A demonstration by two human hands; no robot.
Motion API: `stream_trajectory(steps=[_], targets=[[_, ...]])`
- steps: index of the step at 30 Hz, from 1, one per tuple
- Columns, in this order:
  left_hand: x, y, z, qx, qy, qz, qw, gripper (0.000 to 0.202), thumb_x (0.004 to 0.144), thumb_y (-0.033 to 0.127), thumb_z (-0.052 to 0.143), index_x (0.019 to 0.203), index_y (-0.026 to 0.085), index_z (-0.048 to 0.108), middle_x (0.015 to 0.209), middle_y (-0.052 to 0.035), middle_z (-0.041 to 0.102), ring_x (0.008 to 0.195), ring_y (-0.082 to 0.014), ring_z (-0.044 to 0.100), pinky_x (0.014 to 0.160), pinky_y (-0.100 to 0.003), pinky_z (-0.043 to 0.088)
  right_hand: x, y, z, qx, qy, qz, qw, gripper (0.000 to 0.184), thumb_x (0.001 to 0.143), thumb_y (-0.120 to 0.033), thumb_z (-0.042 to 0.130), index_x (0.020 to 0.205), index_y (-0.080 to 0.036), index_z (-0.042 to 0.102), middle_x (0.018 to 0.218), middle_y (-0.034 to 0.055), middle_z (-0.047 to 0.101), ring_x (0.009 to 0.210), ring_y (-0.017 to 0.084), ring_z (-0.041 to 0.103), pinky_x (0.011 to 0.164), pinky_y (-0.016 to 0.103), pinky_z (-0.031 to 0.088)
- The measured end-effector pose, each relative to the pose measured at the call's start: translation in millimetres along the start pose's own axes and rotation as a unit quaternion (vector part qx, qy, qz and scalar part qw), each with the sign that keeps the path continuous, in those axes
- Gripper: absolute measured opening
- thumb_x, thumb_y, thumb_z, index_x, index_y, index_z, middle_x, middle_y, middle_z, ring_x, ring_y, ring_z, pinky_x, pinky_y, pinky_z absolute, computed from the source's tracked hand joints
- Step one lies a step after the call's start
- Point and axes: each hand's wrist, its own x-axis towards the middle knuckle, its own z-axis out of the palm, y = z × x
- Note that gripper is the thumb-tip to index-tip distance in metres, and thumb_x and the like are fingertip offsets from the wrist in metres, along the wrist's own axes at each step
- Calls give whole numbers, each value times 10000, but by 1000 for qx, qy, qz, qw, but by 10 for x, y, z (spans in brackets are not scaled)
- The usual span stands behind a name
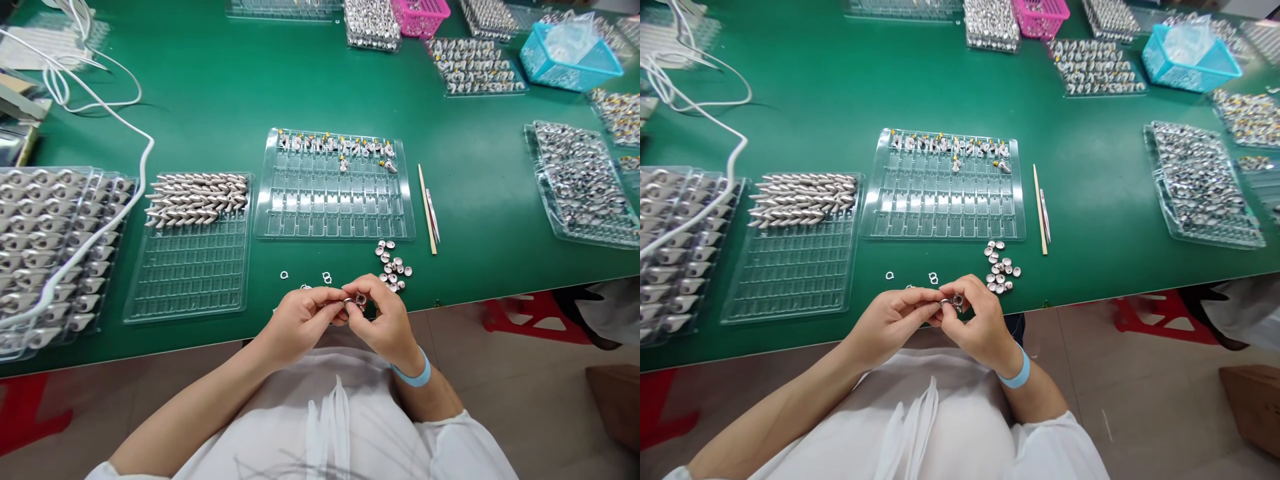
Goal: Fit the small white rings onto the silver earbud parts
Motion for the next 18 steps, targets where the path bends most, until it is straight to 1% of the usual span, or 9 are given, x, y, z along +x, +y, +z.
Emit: stream_trajectory(steps=[4, 10, 15, 18], targets=[[-20, 34, 25, 28, 2, 21, 999, 218, 904, 188, 561, 978, 162, 764, 890, -46, 775, 807, -168, 737, 756, -238, 624, -10, 33, 18, 47, -3, 17, 999, 224, 778, -83, 552, 950, -221, 592, 854, 3, 584, 721, 128, 550, 648, 263, 474], [-69, 86, 68, 47, 25, 47, 997, 197, 886, 168, 560, 907, 136, 753, 847, -61, 775, 782, -179, 747, 745, -241, 626, -17, 60, 58, 120, -5, 23, 993, 239, 756, -64, 546, 935, -220, 572, 868, 1, 559, 765, 132, 553, 648, 253, 462], [-89, 95, 78, 59, 55, 63, 995, 189, 872, 164, 561, 879, 129, 747, 799, -62, 771, 729, -170, 744, 695, -221, 615, 1, 49, 97, 142, -2, 22, 990, 244, 743, -54, 546, 919, -221, 566, 865, -2, 551, 787, 134, 547, 666, 255, 459], [-106, 102, 62, 91, 73, 73, 990, 182, 867, 170, 571, 874, 133, 750, 793, -58, 771, 720, -163, 732, 689, -218, 595, 18, 49, 123, 150, -5, 24, 988, 239, 740, -55, 545, 913, -219, 564, 866, -3, 546, 781, 130, 543, 663, 253, 457]])
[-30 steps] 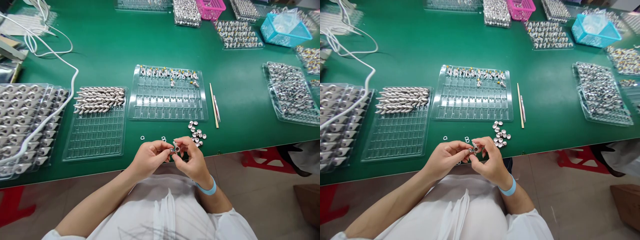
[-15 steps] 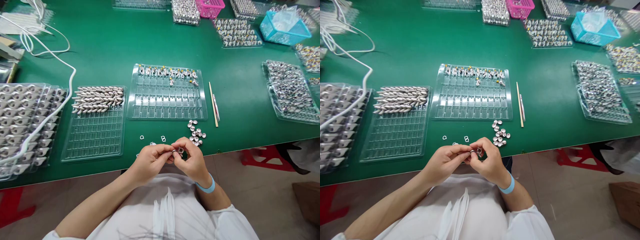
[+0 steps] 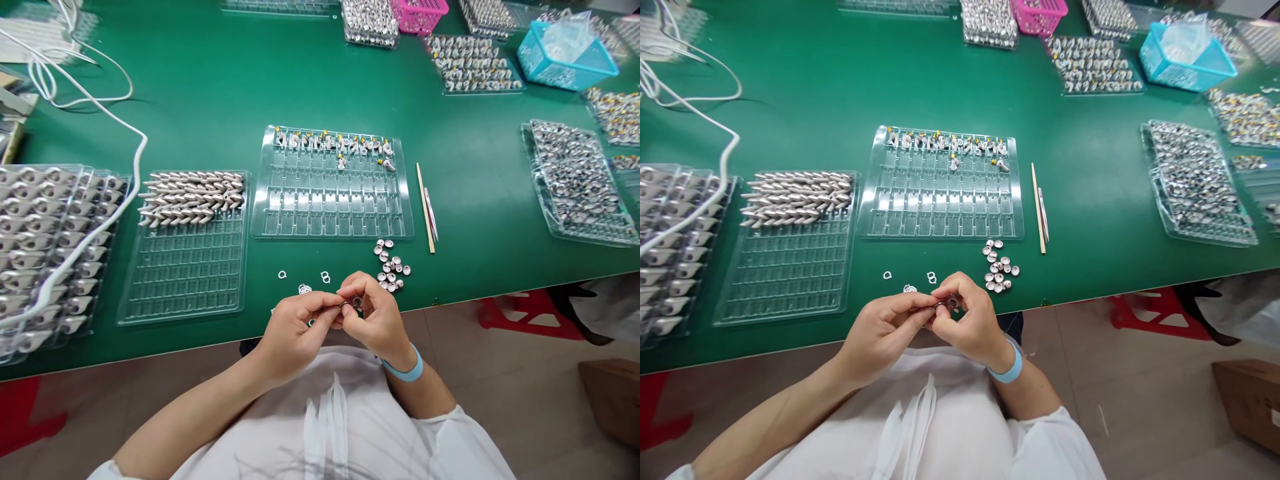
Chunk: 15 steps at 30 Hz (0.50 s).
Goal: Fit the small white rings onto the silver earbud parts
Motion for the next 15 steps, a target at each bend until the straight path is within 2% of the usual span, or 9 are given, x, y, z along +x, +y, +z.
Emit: stream_trajectory(steps=[4, 8, 11, 15], targets=[[-22, 28, -47, 20, -16, -10, 1000, 172, 873, 208, 596, 846, 145, 754, 787, -52, 768, 728, -169, 713, 678, -231, 570, 1, -23, 25, -6, -10, -15, 1000, 253, 730, -45, 536, 914, -216, 562, 877, 1, 543, 771, 125, 545, 646, 245, 463], [-5, 55, -95, -67, -57, -74, 993, 166, 864, 261, 639, 871, 142, 754, 839, -66, 774, 795, -193, 727, 721, -255, 590, -5, -98, -28, -46, -32, -54, 997, 279, 764, -56, 544, 985, -223, 574, 901, 10, 563, 760, 124, 548, 652, 254, 481], [48, 55, -132, -134, -55, -109, 983, 153, 843, 273, 678, 889, 150, 757, 836, -52, 775, 717, -144, 708, 683, -218, 585, 1, -152, -147, -102, -69, -66, 990, 338, 805, -102, 585, 1115, -235, 581, 956, 27, 605, 804, 140, 562, 696, 275, 499], [115, 42, -177, -179, -74, -142, 971, 157, 825, 287, 713, 895, 154, 758, 793, -37, 765, 637, -103, 672, 643, -193, 573, -33, -158, -325, -155, -93, -86, 980, 525, 825, -211, 681, 1313, -279, 500, 1113, 58, 601, 868, 164, 586, 752, 320, 527]])
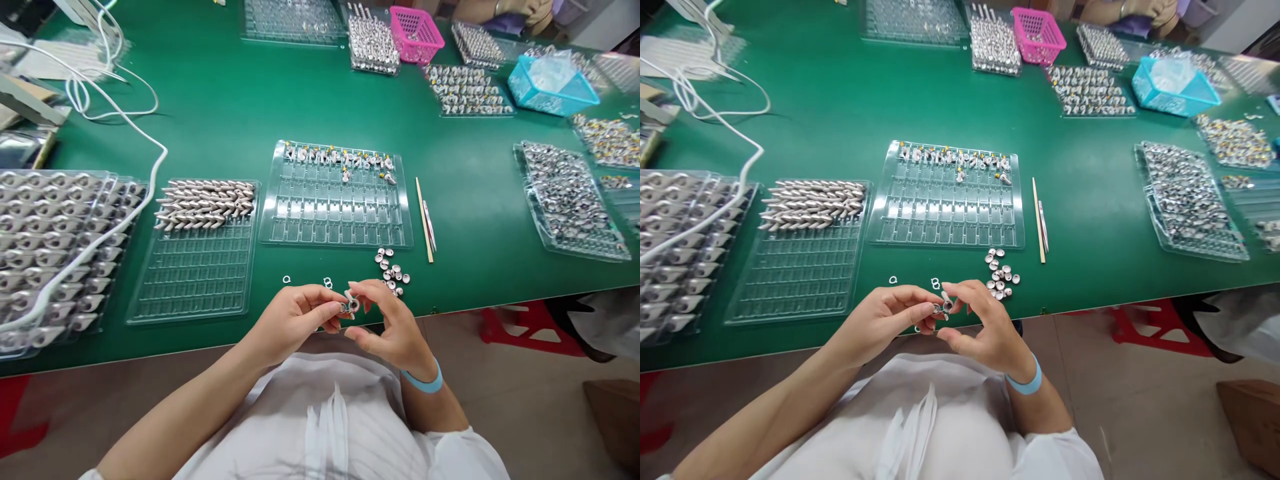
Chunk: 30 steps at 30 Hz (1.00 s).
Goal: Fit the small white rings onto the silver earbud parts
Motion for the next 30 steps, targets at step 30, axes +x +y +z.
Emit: stream_trajectory(steps=[30], targets=[[28, -77, 32, 195, 5, 145, 970, 169, 866, 242, 656, 995, 176, 743, 953, -71, 754, 870, -186, 696, 798, -278, 547, -101, 38, 111, 58, 111, 41, 991, 100, 853, -165, 677, 930, -228, 667, 812, 19, 668, 741, 150, 618, 655, 279, 523]])
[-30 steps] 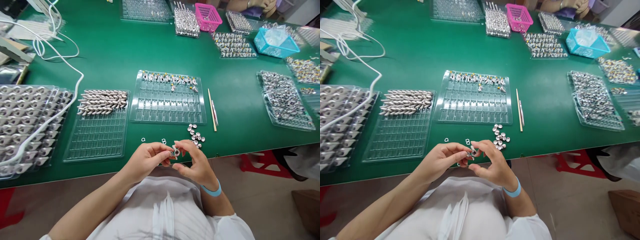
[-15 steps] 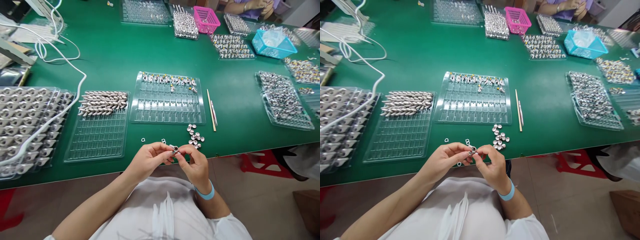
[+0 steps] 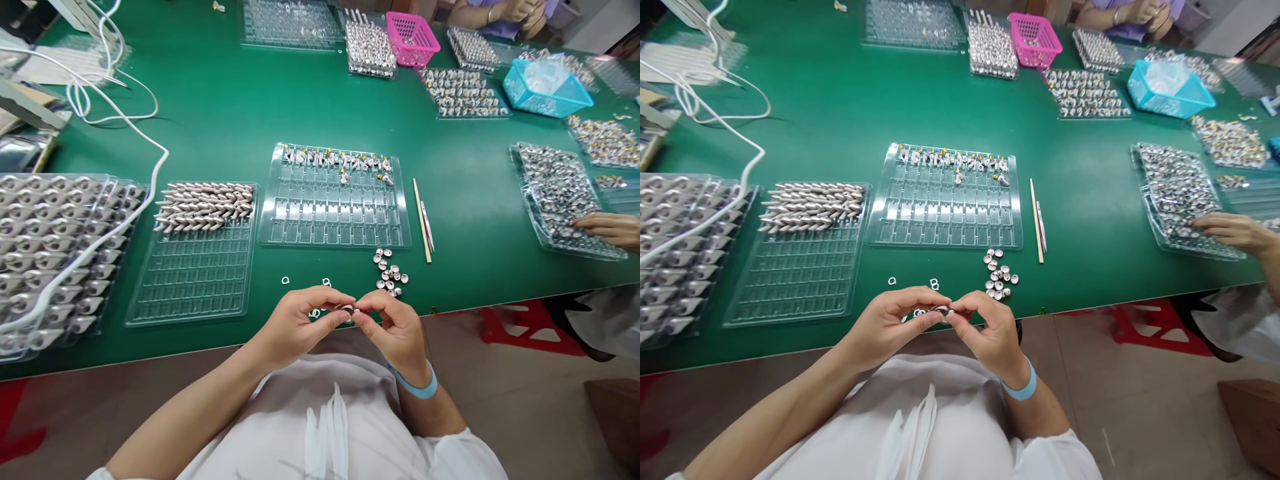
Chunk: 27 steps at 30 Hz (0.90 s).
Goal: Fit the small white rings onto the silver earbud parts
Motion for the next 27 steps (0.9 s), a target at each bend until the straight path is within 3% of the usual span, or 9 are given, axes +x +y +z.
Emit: stream_trajectory(steps=[6, 18, 23, 27], targets=[[24, 31, 54, -10, 25, -50, 998, 184, 854, 274, 632, 961, 149, 715, 901, -72, 745, 807, -179, 695, 742, -271, 562, -4, 13, 49, -19, 39, -48, 998, 164, 861, -122, 650, 974, -238, 675, 887, 40, 678, 816, 169, 644, 663, 294, 539], [74, -16, 183, -15, 121, -55, 991, 132, 787, 254, 661, 858, 152, 706, 800, -44, 714, 734, -151, 665, 692, -238, 561, -33, 31, 158, -50, 62, -54, 995, 186, 869, -100, 621, 980, -248, 638, 919, 42, 663, 828, 166, 645, 688, 302, 548], [74, -91, 219, -103, 113, -68, 986, 182, 790, 293, 691, 895, 149, 729, 834, -59, 708, 776, -164, 667, 713, -252, 571, -80, 34, 212, -65, 82, -94, 990, 302, 853, -52, 614, 1070, -260, 594, 944, 41, 665, 869, 168, 643, 726, 302, 553], [72, -102, 218, -153, 105, -83, 979, 196, 779, 295, 719, 899, 140, 726, 843, -60, 703, 775, -165, 675, 711, -257, 582, -79, 19, 203, -73, 87, -88, 990, 285, 857, -62, 610, 1062, -261, 602, 941, 37, 671, 858, 168, 643, 732, 303, 547]])
